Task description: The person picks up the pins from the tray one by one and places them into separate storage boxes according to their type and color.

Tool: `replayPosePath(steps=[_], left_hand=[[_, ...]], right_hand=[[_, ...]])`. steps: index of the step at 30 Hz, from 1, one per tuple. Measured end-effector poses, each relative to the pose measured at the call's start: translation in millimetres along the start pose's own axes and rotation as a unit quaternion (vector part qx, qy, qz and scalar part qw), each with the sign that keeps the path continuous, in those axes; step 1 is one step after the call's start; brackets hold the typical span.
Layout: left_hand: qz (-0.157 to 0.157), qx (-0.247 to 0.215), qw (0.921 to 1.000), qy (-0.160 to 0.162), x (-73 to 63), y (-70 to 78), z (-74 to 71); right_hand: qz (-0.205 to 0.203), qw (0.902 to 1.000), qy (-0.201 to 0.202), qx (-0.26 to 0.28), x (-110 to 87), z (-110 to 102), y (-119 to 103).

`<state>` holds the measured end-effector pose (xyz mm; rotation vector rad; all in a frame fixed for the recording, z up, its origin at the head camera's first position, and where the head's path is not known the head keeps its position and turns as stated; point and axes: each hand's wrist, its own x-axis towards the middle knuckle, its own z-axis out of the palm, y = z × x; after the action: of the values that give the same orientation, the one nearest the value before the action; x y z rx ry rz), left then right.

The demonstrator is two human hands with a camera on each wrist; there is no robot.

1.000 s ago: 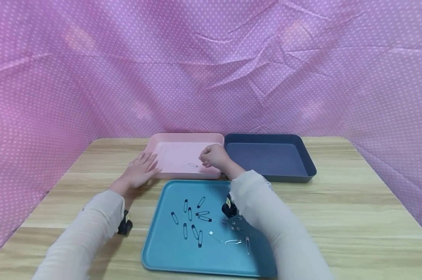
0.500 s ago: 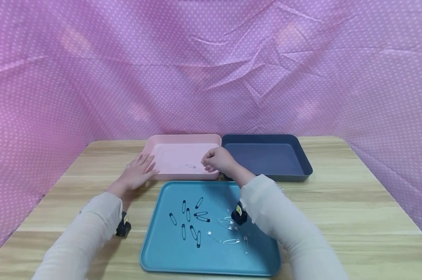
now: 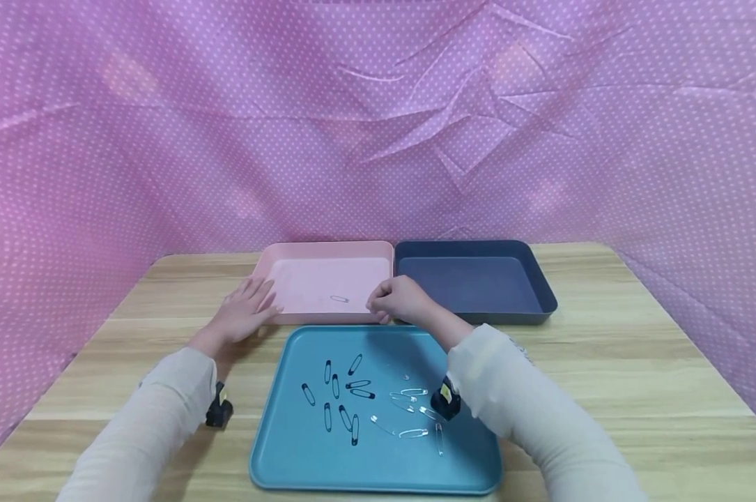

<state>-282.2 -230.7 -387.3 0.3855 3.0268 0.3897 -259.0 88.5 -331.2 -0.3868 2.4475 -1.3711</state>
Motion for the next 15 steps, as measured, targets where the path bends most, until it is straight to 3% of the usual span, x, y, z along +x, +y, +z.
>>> replayPosePath(steps=[15], left_hand=[[0.008,0.003,0.9999,0.006,-0.1,-0.6,0.2]], right_hand=[[-0.004,0.9995,-0.026,0.018,-19.1,-1,16]])
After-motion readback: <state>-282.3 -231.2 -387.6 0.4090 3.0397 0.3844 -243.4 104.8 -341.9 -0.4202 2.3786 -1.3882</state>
